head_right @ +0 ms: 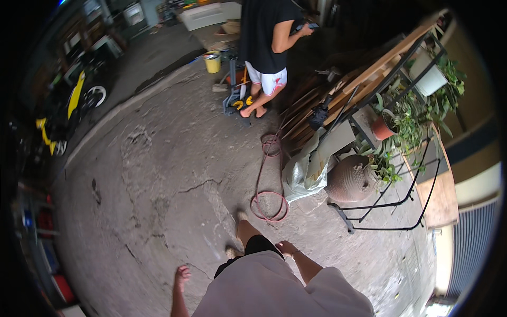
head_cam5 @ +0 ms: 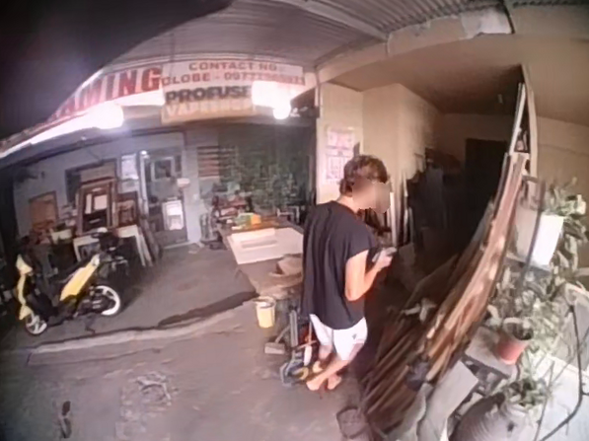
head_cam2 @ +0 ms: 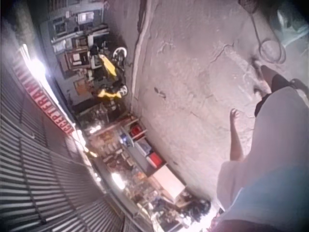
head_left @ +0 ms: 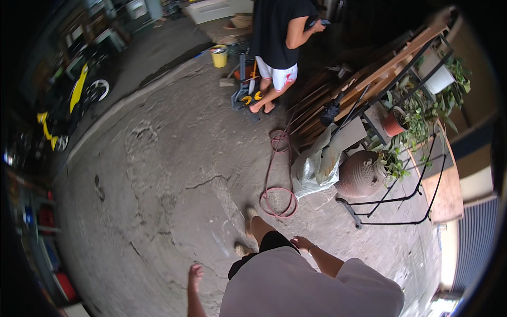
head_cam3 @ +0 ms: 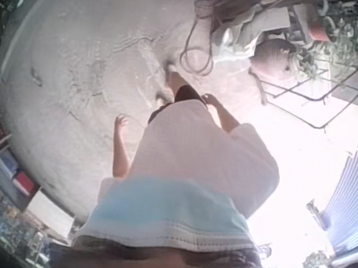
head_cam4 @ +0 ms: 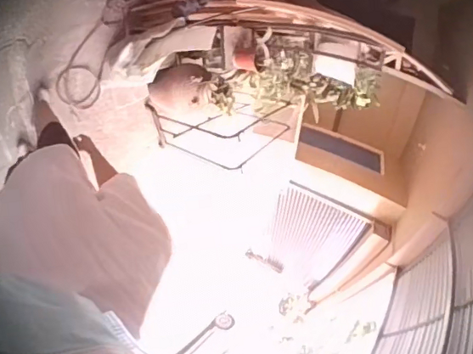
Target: The person picks up a small wooden box and places it on a metal stand. They then use a spray gun connected to a hose to apply a coat of paint to the box, moving around it to cover all sides.
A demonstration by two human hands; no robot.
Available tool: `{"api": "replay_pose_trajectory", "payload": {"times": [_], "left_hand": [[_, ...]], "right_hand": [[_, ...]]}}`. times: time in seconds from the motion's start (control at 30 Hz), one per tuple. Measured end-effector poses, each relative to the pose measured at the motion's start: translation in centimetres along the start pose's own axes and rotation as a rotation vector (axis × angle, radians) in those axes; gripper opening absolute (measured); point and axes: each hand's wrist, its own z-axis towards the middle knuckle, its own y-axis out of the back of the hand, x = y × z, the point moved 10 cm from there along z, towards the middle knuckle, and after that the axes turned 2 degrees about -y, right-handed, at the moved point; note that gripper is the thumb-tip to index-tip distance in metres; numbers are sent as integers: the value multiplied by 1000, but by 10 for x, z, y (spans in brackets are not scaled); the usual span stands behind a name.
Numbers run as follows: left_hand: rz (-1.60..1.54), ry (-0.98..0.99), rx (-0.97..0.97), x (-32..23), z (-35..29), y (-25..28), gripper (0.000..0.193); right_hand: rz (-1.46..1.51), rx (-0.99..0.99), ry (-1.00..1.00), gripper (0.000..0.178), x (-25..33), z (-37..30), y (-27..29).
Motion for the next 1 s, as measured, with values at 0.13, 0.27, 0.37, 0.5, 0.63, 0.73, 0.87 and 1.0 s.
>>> {"api": "replay_pose_trajectory", "payload": {"times": [0.13,0.27,0.37,0.5,0.63,0.73,0.87,1.0], "left_hand": [[175,-256,-88,-253,108,46,38],[107,-469,-6,-457,177,-33,38],[215,-447,174,-546,219,-146,34],[556,-557,462,-646,260,-341,32],[894,-1141,619,-792,264,-546,34],[751,-1216,762,-889,266,-700,33],[851,-1689,914,-968,204,-891,30],[924,-1913,831,-1013,163,-1032,32]], "right_hand": [[121,139,-387,39,-40,26,-19],[342,281,-580,41,-56,75,-10],[-102,231,-169,46,-23,159,49],[806,-576,-312,23,-13,224,211],[1060,-840,-397,31,21,215,312],[1109,-953,-544,33,38,202,345],[1268,-1208,-729,33,44,208,354],[1369,-1213,-1080,29,75,244,366]]}}
